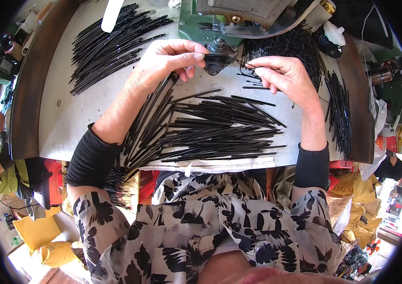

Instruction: The person aligns umbrella ribs and metal pins by hand, fastens them together using a riveting machine, and stacks the assembled ribs on the table.

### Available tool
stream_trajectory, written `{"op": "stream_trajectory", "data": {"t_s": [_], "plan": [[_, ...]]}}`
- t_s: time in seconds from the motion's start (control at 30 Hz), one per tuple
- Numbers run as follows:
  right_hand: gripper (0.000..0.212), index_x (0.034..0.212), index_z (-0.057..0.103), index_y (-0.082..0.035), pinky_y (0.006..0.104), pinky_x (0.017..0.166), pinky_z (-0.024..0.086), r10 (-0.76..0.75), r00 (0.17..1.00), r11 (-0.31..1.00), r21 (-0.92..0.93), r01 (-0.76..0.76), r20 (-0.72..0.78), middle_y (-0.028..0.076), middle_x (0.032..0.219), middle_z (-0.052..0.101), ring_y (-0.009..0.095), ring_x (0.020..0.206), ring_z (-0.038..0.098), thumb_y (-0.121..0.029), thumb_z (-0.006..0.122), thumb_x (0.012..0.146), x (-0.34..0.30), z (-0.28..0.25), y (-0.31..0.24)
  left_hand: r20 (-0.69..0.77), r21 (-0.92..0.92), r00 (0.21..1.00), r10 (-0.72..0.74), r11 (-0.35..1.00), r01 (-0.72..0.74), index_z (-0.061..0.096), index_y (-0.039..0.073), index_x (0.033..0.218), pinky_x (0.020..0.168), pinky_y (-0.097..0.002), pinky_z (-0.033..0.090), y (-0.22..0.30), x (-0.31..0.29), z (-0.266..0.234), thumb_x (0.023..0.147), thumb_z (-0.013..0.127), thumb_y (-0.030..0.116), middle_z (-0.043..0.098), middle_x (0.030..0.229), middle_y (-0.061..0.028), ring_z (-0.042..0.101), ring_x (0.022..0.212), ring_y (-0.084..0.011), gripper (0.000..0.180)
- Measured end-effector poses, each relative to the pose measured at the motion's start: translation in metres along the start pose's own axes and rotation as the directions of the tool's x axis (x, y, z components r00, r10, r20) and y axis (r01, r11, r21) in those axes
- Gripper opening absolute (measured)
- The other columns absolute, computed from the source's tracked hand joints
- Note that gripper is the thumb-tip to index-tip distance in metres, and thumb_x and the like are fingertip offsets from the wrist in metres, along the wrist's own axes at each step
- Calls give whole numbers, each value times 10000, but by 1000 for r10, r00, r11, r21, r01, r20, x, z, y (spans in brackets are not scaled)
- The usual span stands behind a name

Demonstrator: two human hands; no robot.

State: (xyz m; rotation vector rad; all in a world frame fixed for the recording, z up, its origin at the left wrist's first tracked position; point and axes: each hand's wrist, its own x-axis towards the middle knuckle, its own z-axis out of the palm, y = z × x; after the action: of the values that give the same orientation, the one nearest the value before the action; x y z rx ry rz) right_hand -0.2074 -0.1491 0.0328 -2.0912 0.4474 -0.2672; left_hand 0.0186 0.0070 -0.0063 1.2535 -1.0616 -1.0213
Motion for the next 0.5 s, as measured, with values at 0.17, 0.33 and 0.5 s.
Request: {"op": "stream_trajectory", "data": {"t_s": [0.17,0.33,0.5], "plan": [[197,1039,680,-74,169,466,409,-14,999,1000,-4,14,-31,-16,644,576,23,545,506,-93,570,876,-1,-4,1,-25,-3,1000,16,1000,-16,663,38,989,541,-195,487,0,-1,-1,857,628,151,652,785,-38,574,611,-64,177],[196,1039,680,-72,169,465,408,-18,1000,1000,-13,18,-9,-16,637,571,23,533,499,-105,576,876,-1,-2,-2,-17,-14,1000,18,1000,-18,664,39,988,541,-196,484,-1,-1,-1,855,630,150,651,784,-37,572,610,-67,176],[198,1041,679,-75,174,470,415,-9,1000,1000,-25,10,3,-17,640,571,27,538,502,-112,575,878,-3,-3,0,-8,-15,1000,3,1000,-3,664,38,990,537,-198,482,-1,-3,0,853,633,158,651,783,-37,572,608,-67,185]]}}
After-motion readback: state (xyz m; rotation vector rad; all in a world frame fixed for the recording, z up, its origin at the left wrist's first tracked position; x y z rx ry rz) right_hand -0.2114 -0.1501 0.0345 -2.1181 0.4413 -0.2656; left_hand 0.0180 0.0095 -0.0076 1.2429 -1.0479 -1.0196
